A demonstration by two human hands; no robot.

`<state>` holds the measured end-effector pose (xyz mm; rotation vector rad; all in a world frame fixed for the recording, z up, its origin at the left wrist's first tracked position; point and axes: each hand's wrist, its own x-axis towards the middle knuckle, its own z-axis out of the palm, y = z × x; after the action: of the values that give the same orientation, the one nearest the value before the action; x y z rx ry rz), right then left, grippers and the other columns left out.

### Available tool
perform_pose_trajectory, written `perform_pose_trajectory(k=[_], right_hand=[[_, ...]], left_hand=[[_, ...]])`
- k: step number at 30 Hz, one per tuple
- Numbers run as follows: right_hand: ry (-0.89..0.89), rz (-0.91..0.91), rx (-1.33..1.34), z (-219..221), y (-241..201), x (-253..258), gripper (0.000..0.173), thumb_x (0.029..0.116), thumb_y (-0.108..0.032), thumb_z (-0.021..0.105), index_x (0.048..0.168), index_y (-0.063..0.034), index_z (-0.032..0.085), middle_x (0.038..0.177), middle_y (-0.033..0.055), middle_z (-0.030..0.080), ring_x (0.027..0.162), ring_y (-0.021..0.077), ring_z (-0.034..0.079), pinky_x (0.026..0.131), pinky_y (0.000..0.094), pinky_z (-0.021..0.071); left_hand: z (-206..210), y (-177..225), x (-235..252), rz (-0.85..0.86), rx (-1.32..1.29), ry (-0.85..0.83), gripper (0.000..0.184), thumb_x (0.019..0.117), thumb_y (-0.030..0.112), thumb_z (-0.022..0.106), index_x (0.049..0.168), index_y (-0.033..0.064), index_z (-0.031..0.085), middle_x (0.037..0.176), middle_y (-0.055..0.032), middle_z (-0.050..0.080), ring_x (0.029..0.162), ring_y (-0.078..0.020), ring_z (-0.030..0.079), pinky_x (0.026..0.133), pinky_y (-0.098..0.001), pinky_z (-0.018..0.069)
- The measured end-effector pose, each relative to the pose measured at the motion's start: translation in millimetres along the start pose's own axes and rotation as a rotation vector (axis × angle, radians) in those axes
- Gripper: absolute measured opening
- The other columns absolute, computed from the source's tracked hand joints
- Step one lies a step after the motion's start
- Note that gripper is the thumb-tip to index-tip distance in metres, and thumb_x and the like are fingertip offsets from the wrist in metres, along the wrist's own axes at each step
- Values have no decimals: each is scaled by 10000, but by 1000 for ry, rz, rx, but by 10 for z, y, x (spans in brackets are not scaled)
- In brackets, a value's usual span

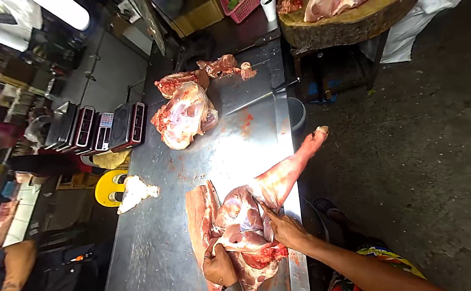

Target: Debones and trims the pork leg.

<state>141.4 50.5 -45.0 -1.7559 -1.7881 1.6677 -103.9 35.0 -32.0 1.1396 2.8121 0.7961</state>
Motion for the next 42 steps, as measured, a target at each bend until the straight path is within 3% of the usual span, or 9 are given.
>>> perform_pose_trajectory(k=[4, 11, 19, 21, 23, 28, 31, 34, 42], right_hand=[[-41, -63, 61, -25, 68, 130, 647, 1083, -292, 376, 1660, -366, 92, 1078, 206, 718, 997, 395, 706, 904, 585, 548], [-51, -142, 234, -1, -11, 377, 678, 1079, -244, 444, 1670, -255, 112, 1592, 96, 456, 1316, 282, 588, 1129, 472, 440], [-54, -99, 274, 147, 106, 321, 657, 1083, -311, 444, 1667, -282, 141, 1377, 195, 625, 1150, 353, 659, 1040, 517, 484], [-59, -117, 337, 246, 187, 259, 672, 1083, -312, 456, 1667, -292, 124, 1333, 211, 642, 1096, 357, 680, 1000, 534, 509], [-77, -158, 402, 344, 281, 193, 687, 1086, -312, 464, 1668, -301, 99, 1523, 148, 522, 1218, 306, 646, 1059, 517, 489], [-122, -183, 449, 436, 330, 153, 702, 1089, -326, 469, 1669, -300, 73, 1630, 83, 399, 1298, 243, 601, 1102, 477, 464], [-182, -148, 485, 493, 313, -6, 684, 1092, -329, 465, 1667, -315, 94, 1463, 157, 562, 981, 259, 700, 909, 483, 557], [-254, -81, 505, 539, 344, -120, 678, 1090, -370, 453, 1654, -404, 78, 1035, 199, 681, 634, 266, 644, 642, 473, 576], [-419, -116, 610, 649, 639, -462, 678, 1095, -340, 459, 1650, -423, 78, 871, 165, 644, 531, 218, 575, 560, 422, 547]], left_hand=[[-27, -185, 36, 35, -14, -16, 171, 894, 191, 731, 1008, 72, 780, 908, -131, 751, 870, -293, 714, 790, -571, 545], [53, -306, 77, 60, -24, 42, 301, 924, 222, 665, 1172, 77, 756, 1028, -161, 751, 969, -318, 714, 859, -576, 542], [88, -488, 19, 245, -79, 176, 496, 922, 212, 631, 1390, 50, 633, 1326, -208, 632, 1236, -327, 592, 1041, -446, 475], [-1, -514, 67, 252, -89, 137, 701, 853, 238, 721, 1485, 22, 508, 1526, -275, 405, 1413, -401, 404, 1161, -486, 369], [-59, -548, 153, 186, -91, 90, 897, 732, 215, 802, 1518, -3, 430, 1635, -317, 148, 1508, -473, 185, 1216, -542, 249], [-118, -671, 329, -57, 166, -168, 654, 912, 344, 736, 1492, 113, 543, 1308, -246, 660, 1221, -447, 622, 1004, -661, 467], [-239, -776, 403, -81, 73, -242, 504, 930, 265, 725, 1404, 117, 637, 1211, -186, 722, 1154, -368, 676, 991, -619, 499], [-253, -897, 414, -78, -107, -275, 423, 941, 156, 695, 1343, 32, 652, 1192, -167, 726, 1104, -273, 699, 980, -508, 542], [-296, -1000, 539, -112, -214, -366, 347, 949, 89, 660, 1281, -12, 671, 1134, -160, 736, 992, -200, 710, 894, -421, 573]])
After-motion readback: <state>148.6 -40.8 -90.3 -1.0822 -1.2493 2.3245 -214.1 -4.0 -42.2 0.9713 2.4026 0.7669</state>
